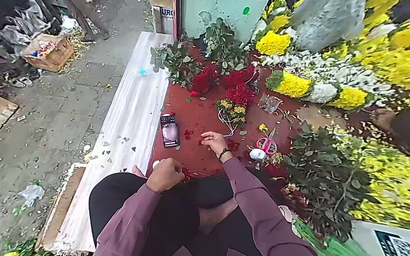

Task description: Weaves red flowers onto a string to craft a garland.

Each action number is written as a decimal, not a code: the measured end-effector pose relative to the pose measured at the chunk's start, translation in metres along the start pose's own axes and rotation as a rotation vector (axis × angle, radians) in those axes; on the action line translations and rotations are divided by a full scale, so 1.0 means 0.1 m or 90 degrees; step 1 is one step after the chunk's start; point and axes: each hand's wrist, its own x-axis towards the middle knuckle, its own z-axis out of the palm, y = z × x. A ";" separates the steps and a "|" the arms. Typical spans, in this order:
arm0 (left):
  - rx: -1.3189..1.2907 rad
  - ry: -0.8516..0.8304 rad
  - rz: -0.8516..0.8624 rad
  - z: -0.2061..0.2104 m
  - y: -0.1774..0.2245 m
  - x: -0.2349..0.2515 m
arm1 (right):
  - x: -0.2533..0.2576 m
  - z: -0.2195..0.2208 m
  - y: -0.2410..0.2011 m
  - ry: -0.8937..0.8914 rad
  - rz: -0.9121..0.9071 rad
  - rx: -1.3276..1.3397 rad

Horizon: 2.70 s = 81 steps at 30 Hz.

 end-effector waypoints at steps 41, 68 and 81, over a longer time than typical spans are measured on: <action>0.027 -0.017 -0.009 0.00 0.03 0.00 | -0.68 0.08 -0.23 -0.076 -0.017 0.187; -0.073 0.094 -0.067 -0.06 0.00 -0.02 | -1.51 0.37 -0.45 -0.043 -0.324 0.313; -0.217 0.026 0.073 -0.05 0.02 -0.01 | -1.60 0.54 -0.37 -0.036 -0.121 0.229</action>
